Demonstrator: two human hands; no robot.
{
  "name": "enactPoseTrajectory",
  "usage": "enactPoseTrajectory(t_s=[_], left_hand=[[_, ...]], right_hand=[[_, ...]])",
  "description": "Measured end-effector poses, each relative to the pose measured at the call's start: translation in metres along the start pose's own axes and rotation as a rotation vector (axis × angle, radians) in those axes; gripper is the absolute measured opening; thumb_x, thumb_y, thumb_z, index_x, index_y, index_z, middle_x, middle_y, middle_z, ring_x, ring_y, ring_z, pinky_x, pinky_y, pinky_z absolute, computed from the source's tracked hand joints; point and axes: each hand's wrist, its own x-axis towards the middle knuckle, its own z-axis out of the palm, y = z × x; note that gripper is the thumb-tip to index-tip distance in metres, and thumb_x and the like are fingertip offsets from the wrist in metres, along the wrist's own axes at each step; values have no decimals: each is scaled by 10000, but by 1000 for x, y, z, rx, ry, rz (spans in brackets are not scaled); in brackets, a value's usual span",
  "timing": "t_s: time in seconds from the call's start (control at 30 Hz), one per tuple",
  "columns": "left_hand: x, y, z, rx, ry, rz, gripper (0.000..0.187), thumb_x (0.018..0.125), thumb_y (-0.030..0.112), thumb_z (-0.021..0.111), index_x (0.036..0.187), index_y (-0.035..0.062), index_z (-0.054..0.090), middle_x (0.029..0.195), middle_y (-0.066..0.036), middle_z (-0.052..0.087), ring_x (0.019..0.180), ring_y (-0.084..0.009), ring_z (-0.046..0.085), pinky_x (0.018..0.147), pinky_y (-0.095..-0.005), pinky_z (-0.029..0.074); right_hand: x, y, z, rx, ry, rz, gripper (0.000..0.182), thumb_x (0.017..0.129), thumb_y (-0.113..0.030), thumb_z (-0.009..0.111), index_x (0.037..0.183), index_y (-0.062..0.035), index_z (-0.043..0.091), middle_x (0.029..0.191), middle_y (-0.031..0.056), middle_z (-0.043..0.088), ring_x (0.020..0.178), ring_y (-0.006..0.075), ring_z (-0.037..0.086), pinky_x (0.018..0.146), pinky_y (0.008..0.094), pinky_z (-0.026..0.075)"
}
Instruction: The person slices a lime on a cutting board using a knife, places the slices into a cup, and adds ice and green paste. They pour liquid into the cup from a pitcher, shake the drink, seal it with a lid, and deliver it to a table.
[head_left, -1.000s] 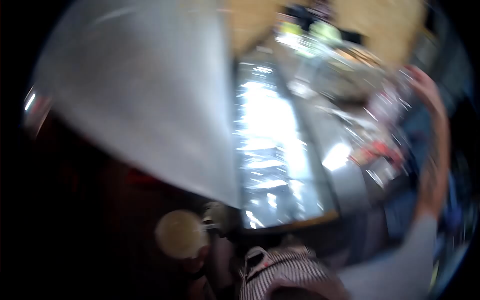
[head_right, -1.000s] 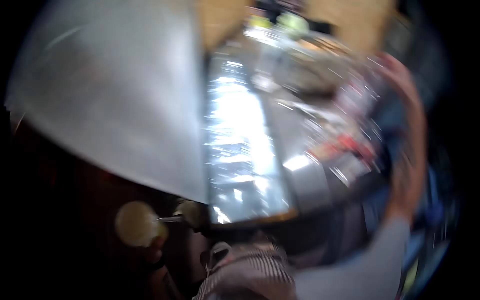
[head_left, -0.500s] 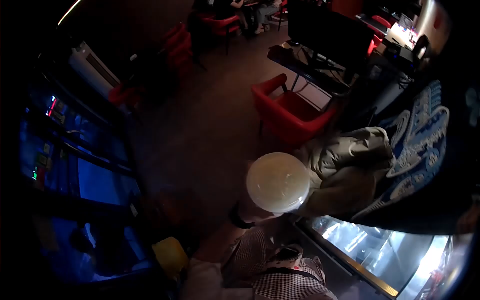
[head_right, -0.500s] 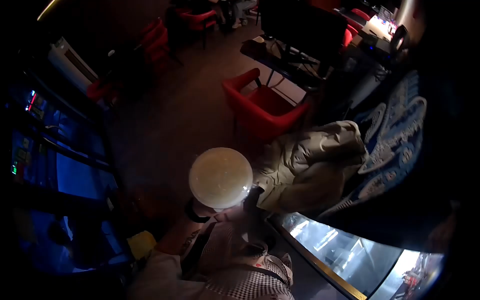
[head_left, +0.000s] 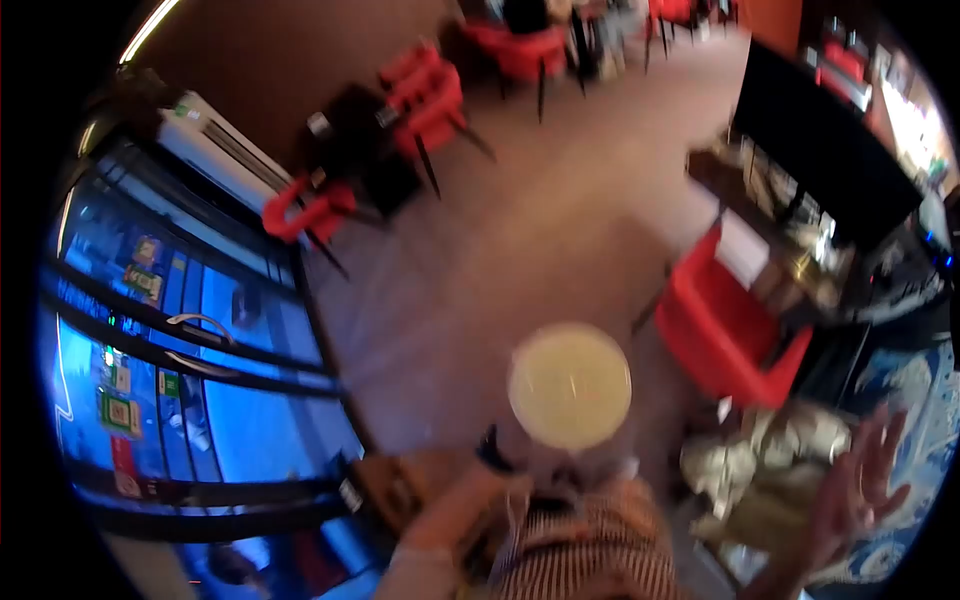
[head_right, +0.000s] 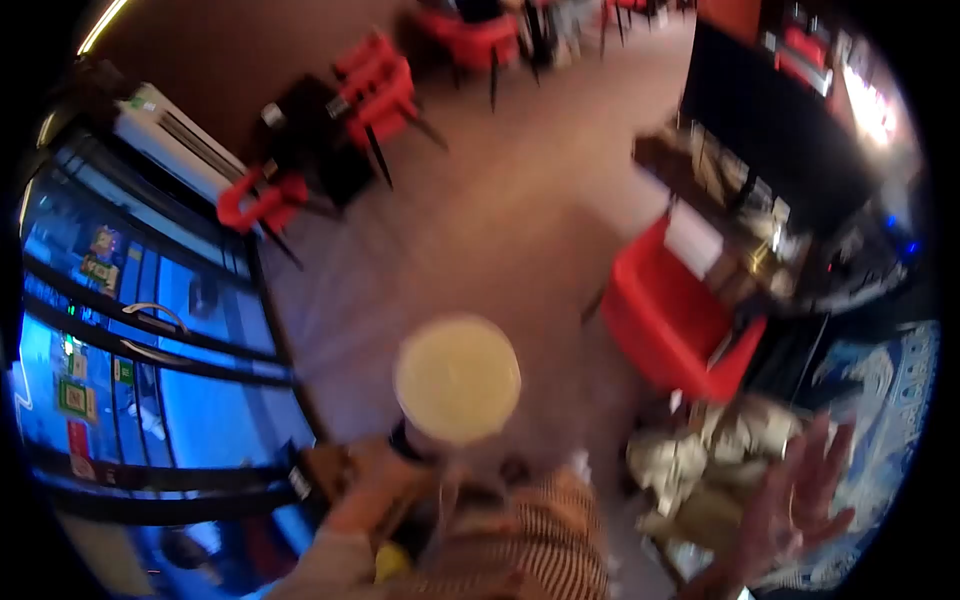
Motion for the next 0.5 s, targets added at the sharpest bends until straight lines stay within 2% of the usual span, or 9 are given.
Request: enactPoseTrajectory(t_s=[0.1, 0.17, 0.27, 0.3, 0.37, 0.4, 0.47, 0.5], left_hand=[[88, 10, -44, 243, 26, 114, 774, 920, 562, 557, 1526, 112, 386, 1457, -135, 514, 1278, -306, 550, 1027, -469, 505], [148, -1, -61, 218, 37, 161, 752, 912, 514, 600, 1513, 108, 401, 1435, -127, 531, 1260, -292, 559, 1024, -455, 503], [257, -4, -109, 309, 33, 194, 724, 901, 440, 665, 1495, 103, 423, 1402, -115, 556, 1233, -271, 573, 1019, -435, 500], [280, -7, -122, 296, 18, 185, 717, 898, 416, 686, 1488, 101, 430, 1391, -111, 565, 1224, -264, 577, 1018, -428, 499], [348, -23, -151, 266, 18, 234, 705, 890, 367, 730, 1476, 98, 445, 1369, -103, 581, 1205, -250, 587, 1015, -414, 497], [389, -18, -160, 241, 6, 264, 700, 887, 342, 751, 1470, 96, 453, 1358, -99, 590, 1196, -243, 591, 1013, -408, 496], [472, 25, -164, 222, 99, 160, 780, 791, 245, 835, 1459, 70, 472, 1324, -88, 612, 1217, -253, 587, 1043, -410, 487], [519, 31, -174, 200, 104, 154, 740, 805, 235, 825, 1444, 71, 489, 1312, -86, 620, 1177, -243, 601, 1002, -403, 504]], right_hand=[[61, 99, 19, 55, 122, 151, 663, 1021, -404, 456, 1559, -51, 297, 1508, 186, 441, 1294, 296, 534, 1060, 450, 443], [115, 180, 20, 120, 187, 267, 694, 974, -450, 527, 1521, -56, 364, 1420, 181, 520, 1204, 314, 591, 984, 452, 490], [213, 266, 28, 103, 266, 603, 741, 904, -519, 633, 1464, -63, 465, 1287, 174, 637, 1068, 340, 677, 872, 455, 561], [252, 287, 38, -40, 258, 741, 848, 854, -586, 675, 1488, -75, 436, 1320, 185, 620, 1179, 340, 636, 971, 471, 528], [301, 360, 4, 151, 118, 741, 869, 833, -585, 698, 1489, -82, 433, 1348, 195, 603, 1201, 363, 622, 995, 506, 519], [348, 377, 10, 187, 132, 781, 861, 831, -575, 703, 1486, -83, 437, 1344, 198, 606, 1187, 372, 628, 996, 518, 517], [427, 413, 11, 248, 192, 932, 846, 828, -555, 713, 1480, -86, 447, 1335, 204, 611, 1160, 392, 641, 999, 541, 515], [477, 443, 9, 223, 121, 863, 826, 828, -538, 722, 1470, -85, 467, 1330, 204, 614, 1157, 410, 638, 1004, 579, 501]])
